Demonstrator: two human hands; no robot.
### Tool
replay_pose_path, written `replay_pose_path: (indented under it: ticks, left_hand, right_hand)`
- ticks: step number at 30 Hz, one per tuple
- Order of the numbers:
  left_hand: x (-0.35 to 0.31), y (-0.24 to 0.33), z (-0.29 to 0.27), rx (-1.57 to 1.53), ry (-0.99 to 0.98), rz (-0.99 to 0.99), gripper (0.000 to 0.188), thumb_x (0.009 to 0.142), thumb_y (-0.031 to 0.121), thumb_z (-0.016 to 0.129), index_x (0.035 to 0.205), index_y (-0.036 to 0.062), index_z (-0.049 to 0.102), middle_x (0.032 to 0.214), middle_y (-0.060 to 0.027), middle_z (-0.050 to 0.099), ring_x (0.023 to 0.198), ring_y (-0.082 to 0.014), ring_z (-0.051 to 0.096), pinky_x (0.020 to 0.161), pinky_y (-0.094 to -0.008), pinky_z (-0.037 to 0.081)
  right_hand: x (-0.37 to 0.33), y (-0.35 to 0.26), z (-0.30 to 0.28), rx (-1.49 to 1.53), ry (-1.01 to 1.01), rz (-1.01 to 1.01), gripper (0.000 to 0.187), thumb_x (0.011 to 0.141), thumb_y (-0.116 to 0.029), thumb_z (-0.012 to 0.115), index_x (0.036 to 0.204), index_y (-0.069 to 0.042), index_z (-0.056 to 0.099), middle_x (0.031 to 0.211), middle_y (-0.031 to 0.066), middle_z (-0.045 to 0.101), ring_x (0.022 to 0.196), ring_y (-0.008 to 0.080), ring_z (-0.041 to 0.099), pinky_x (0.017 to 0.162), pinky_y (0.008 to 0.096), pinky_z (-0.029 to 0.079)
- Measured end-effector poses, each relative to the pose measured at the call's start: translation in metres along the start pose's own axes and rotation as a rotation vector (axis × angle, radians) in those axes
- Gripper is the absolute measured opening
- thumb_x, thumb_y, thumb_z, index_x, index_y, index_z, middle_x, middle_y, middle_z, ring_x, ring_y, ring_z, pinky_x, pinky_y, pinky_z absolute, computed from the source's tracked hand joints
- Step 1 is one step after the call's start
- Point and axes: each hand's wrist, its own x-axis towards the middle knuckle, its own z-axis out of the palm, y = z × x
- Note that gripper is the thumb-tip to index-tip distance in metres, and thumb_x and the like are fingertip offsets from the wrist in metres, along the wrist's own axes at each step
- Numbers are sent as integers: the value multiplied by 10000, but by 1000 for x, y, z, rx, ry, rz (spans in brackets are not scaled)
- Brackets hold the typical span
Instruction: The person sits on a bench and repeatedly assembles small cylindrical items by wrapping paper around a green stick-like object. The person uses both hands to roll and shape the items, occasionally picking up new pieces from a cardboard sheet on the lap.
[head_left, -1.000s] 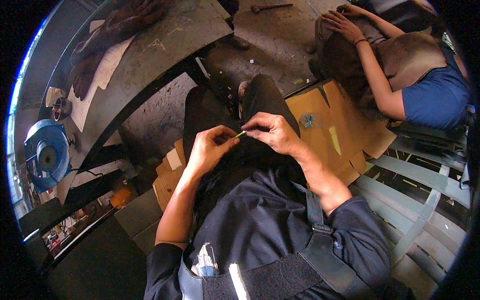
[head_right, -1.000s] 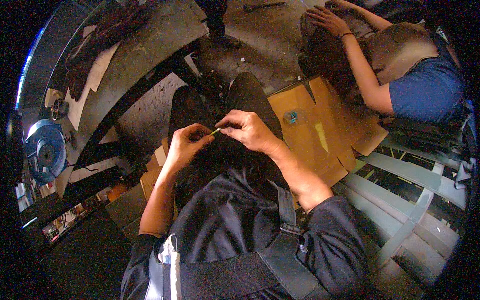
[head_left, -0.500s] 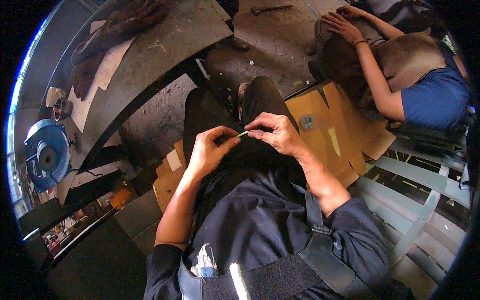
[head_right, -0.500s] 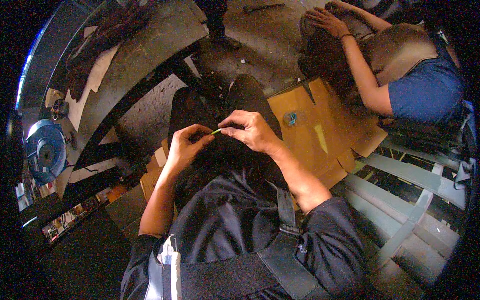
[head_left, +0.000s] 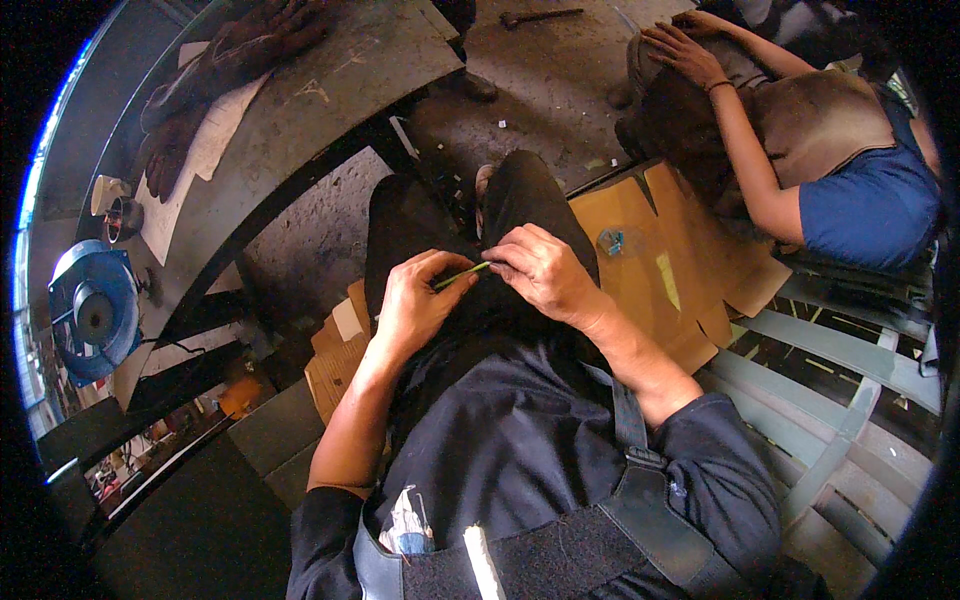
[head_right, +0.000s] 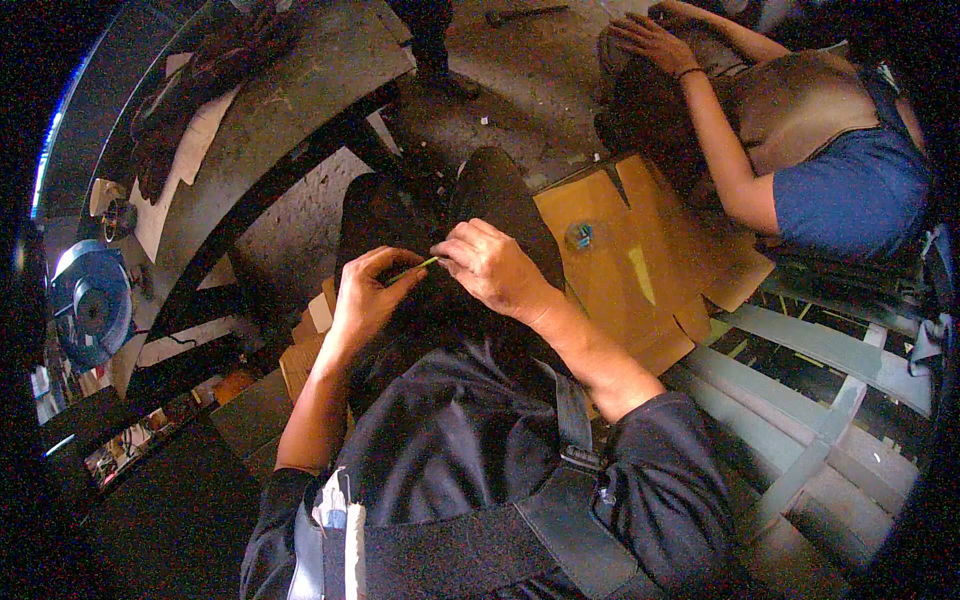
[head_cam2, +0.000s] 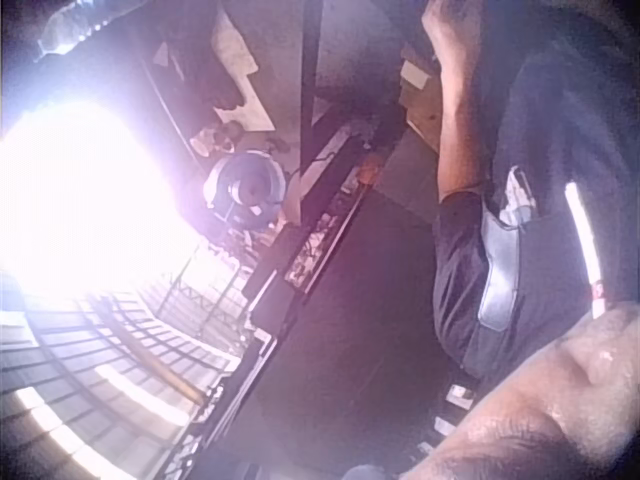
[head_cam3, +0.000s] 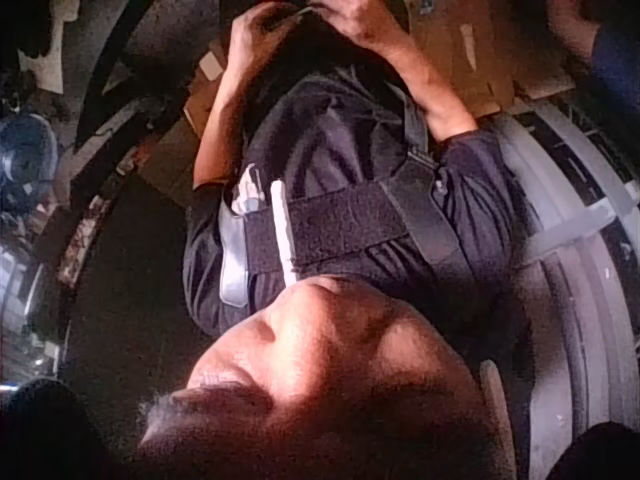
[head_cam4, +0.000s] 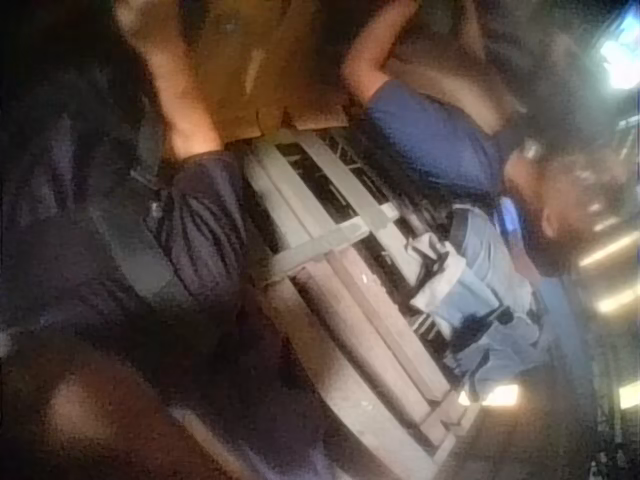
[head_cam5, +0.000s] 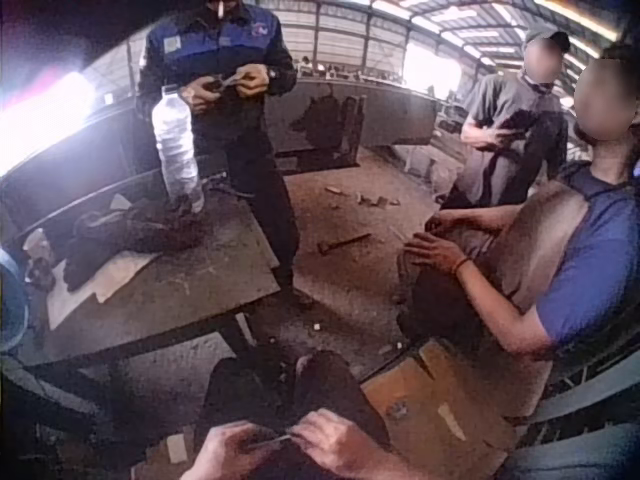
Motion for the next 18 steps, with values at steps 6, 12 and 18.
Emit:
replay_pose_path:
  ticks: [6,12,18]
  left_hand:
    - [-2,-5,8,-258,-24,-218,210,896,173,739,987,-15,719,764,-25,666,664,-85,574,616,-239,465]
    - [-4,4,13,-409,-25,-329,227,917,199,727,1006,-10,716,794,-3,668,703,-70,563,633,-232,453]
    - [-8,6,9,-306,-20,-298,193,888,151,740,993,-9,717,888,-36,710,815,-99,617,747,-264,496]
  right_hand:
    - [-4,1,7,506,94,365,200,900,-135,707,1066,-28,731,943,108,685,905,200,658,822,305,499]
    - [-6,0,13,591,165,394,205,914,-153,707,1080,-35,733,949,76,697,882,152,646,814,288,500]
    - [-3,-4,-1,745,9,634,227,903,-181,736,1065,-22,725,954,43,719,889,107,651,824,279,523]
